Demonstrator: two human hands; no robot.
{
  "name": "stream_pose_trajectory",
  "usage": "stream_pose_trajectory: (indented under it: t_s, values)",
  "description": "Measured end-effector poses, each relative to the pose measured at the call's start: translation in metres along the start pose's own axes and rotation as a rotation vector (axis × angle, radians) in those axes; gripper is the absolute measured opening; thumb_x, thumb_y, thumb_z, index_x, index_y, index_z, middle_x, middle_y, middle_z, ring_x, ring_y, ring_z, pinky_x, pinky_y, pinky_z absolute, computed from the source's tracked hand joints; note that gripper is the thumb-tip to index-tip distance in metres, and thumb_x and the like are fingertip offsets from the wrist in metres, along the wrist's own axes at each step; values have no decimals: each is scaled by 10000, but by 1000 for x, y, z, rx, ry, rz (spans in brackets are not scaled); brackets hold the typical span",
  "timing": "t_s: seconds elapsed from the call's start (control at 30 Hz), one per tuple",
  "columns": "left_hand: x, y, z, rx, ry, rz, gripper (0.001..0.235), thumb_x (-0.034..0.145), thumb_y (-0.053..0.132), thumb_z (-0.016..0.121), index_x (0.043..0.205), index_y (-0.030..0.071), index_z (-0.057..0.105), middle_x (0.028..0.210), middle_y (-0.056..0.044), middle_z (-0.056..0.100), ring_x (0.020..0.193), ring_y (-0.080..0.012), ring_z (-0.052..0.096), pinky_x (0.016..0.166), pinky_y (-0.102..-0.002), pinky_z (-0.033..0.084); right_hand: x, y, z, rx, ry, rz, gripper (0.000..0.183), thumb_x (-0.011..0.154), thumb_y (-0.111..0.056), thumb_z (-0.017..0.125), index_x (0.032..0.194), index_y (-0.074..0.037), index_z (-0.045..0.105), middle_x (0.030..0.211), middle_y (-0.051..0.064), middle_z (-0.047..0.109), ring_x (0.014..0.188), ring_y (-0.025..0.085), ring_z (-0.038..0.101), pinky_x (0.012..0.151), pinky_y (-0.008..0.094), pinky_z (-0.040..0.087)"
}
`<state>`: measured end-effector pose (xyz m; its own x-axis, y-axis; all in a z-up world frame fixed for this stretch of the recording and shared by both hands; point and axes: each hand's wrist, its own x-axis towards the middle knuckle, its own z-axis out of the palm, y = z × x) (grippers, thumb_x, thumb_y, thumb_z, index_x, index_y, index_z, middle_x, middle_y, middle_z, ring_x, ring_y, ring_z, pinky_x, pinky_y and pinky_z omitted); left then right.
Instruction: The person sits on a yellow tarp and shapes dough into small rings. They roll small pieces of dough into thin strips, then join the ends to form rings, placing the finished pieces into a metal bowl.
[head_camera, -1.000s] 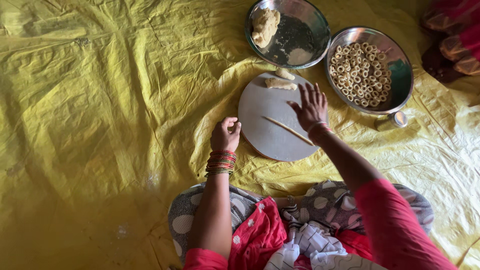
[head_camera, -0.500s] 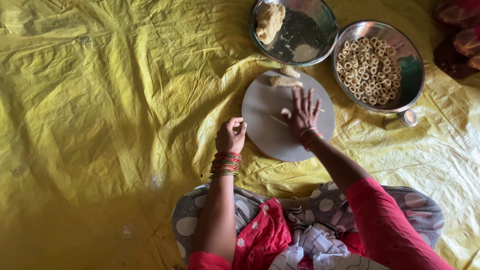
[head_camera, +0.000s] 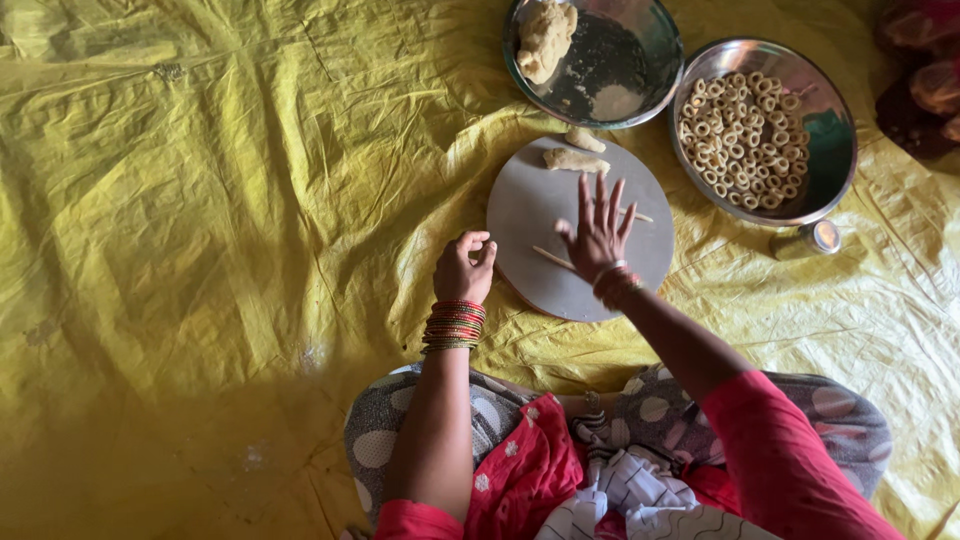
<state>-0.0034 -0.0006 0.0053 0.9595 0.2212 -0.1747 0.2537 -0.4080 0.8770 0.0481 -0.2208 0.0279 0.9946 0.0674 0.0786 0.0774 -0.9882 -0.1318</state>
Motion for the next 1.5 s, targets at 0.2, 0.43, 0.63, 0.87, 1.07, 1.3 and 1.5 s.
stream_pose_trajectory:
  t_s: [0.2,0.43,0.63,0.87,1.07,1.3,1.5]
  values:
    - [1,1,0,-3,-13,-69,280,927,353,688,1154,193,720,1147,-45,741,869,-204,746,828,-370,579,16,-14,-5,-65,13,-24,912,979,-751,318,1678,-210,99,1740,142,20,1586,385,-86,1205,708,-57]
    - [2,-4,7,30,16,17,274,936,361,694,1148,189,716,1145,-55,743,949,-211,730,852,-387,572,-18,-27,16,-21,-83,-162,953,926,-783,347,1656,-219,106,1730,120,46,1585,377,-56,1212,701,-29]
    - [3,-2,2,33,19,-9,274,928,363,697,1143,195,716,1130,-50,741,903,-205,736,838,-388,575,11,-21,4,-12,56,-59,921,986,-695,440,1696,-204,118,1765,151,55,1615,398,-50,1217,724,-26]
    - [1,1,4,6,49,13,293,917,365,706,1157,197,709,1119,-57,740,835,-206,735,808,-393,576,-36,-39,15,-46,-35,-311,932,929,-688,422,1658,-178,142,1722,172,86,1584,415,-18,1191,728,-26]
    - [1,1,3,9,39,15,284,921,368,700,1144,192,708,1108,-53,739,863,-208,727,817,-399,572,10,-31,-1,-139,23,-225,950,914,-766,433,1646,-213,185,1718,154,119,1576,410,10,1172,740,-19]
    - [8,-4,9,41,40,25,260,923,374,705,1116,200,721,1080,-50,742,947,-226,716,834,-401,570,41,-37,-23,-149,122,-218,901,997,-709,440,1687,-192,178,1749,160,135,1602,421,24,1197,757,0]
    - [5,-4,10,-6,43,18,249,914,363,705,1102,200,722,1081,-35,746,902,-214,741,848,-386,572,22,-59,7,-256,55,-248,970,934,-716,434,1684,-189,117,1746,137,79,1588,372,-29,1186,721,-27]
